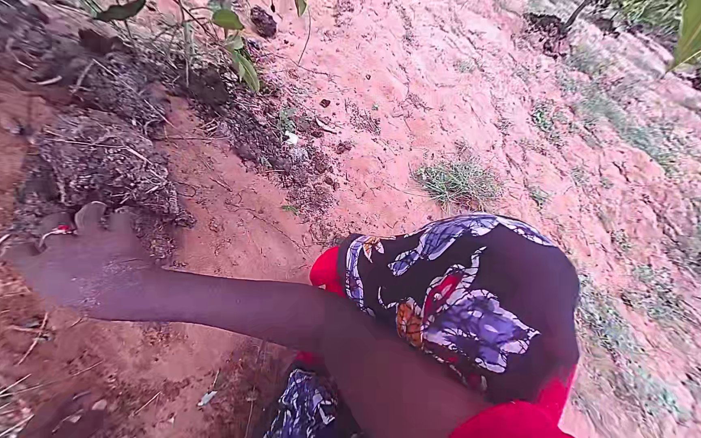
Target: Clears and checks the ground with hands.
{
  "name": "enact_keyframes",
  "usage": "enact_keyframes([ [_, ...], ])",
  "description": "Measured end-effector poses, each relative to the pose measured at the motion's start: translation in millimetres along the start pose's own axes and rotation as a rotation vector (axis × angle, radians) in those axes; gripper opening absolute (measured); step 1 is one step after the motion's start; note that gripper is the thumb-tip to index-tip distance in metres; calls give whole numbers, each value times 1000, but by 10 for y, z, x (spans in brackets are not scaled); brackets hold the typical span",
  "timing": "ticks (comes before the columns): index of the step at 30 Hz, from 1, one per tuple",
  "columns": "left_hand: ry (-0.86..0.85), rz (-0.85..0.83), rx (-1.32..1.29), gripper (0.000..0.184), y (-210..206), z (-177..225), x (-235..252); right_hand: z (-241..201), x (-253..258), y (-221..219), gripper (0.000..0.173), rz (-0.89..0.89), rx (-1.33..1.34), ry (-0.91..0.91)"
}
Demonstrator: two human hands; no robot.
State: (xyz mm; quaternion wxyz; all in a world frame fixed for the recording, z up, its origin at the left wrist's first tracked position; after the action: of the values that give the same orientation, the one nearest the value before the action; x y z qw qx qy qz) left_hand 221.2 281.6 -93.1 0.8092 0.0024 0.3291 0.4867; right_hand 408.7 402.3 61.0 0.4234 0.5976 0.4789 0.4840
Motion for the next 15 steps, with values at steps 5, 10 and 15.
enact_keyframes([
  [5, 24, 67, 115, 37, -63, 618, -79, -111, -277, 604, 25, -519, -124, 459],
  [10, 4, -19, 125, 39, -196, 926, -115, 39, -198, 79, 45, -325, -301, 661],
  [15, 18, -76, 52, 41, -330, 736, -248, 53, -116, -48, 45, -395, -251, 541],
])
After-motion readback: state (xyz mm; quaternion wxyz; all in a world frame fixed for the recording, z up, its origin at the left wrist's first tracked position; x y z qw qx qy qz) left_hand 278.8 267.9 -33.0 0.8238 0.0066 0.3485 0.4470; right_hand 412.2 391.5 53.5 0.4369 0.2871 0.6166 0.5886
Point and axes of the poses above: each hand's wrist, its own x-axis towards the middle knuckle, its own y-axis out of the back of the hand, z = x × y, the point moved 10 cm from there along x, towards the middle knuckle, and after that the axes turned 7 degrees about -x, right-handed, at the moved point
